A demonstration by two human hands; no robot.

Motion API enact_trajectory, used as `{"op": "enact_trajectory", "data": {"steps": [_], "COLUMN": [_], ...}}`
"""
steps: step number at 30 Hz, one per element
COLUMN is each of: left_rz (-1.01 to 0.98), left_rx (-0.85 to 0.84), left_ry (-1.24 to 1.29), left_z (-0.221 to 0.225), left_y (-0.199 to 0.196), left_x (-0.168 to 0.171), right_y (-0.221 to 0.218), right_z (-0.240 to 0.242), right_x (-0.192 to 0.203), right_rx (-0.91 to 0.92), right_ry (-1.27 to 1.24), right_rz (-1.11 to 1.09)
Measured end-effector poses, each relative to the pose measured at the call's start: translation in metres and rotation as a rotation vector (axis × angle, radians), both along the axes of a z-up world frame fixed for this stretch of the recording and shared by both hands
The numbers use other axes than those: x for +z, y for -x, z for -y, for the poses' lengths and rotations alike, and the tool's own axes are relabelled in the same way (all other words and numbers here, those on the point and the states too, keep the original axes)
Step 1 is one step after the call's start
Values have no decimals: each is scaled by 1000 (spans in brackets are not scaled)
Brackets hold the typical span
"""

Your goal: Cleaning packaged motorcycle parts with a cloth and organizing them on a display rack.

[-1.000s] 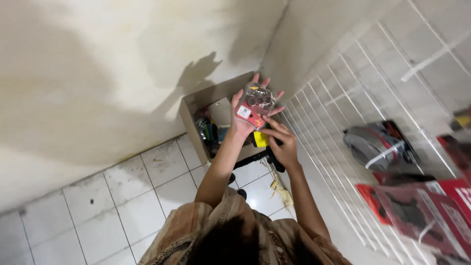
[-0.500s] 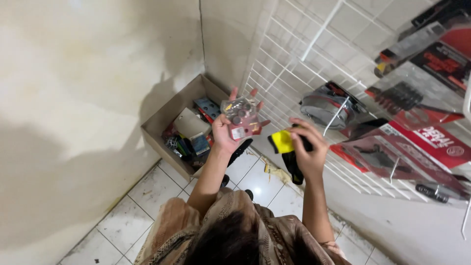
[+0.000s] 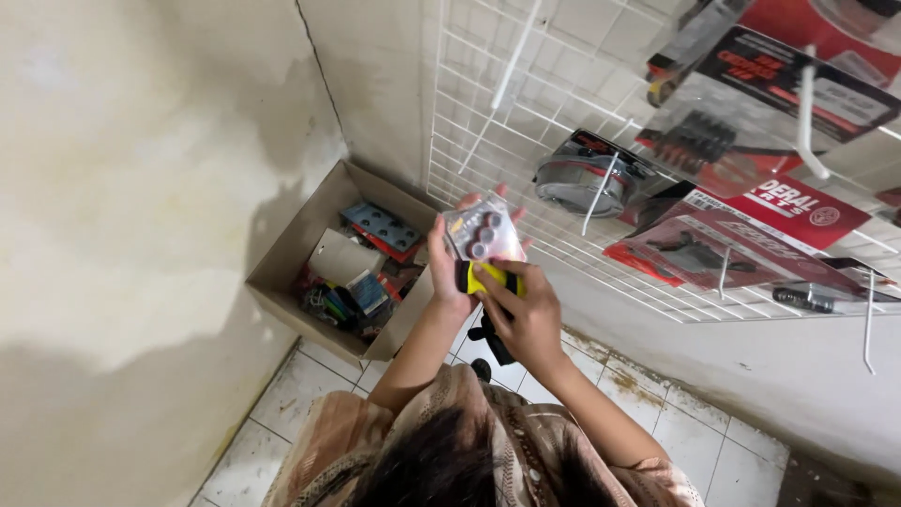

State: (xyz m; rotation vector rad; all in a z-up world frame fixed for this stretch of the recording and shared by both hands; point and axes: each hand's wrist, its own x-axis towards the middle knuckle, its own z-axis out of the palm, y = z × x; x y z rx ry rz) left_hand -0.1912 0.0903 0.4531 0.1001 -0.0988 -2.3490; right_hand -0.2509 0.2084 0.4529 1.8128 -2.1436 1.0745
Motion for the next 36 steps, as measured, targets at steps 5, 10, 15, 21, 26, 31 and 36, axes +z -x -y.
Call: {"op": "enact_trajectory", "data": {"steps": [5, 10, 15, 21, 26, 31, 36], "left_rz": [-42, -83, -91, -80, -109, -112, -52], "left_rx": [-69, -83, -101, -71, -78, -49, -152], "left_ry": [88, 84, 114, 184, 115, 125, 135], "left_z": [-2, -11, -38, -46, -50, -45, -36], "left_y": [-1, -3, 0, 2, 3, 0, -2], "left_x": [-3, 11, 20, 30, 25, 22, 12], "right_y": [11, -6, 23, -12, 6, 0, -26], "right_z": [-3, -19, -38, -53, -53, -54, -51], "right_x": [8, 1, 18, 16, 22, 36, 32], "right_rx": [-40, -97, -222, -289, -264, -287, -222], "right_ry": [105, 199, 266, 195, 214, 211, 162], "right_rz": [112, 201, 197, 108, 165, 157, 258]}}
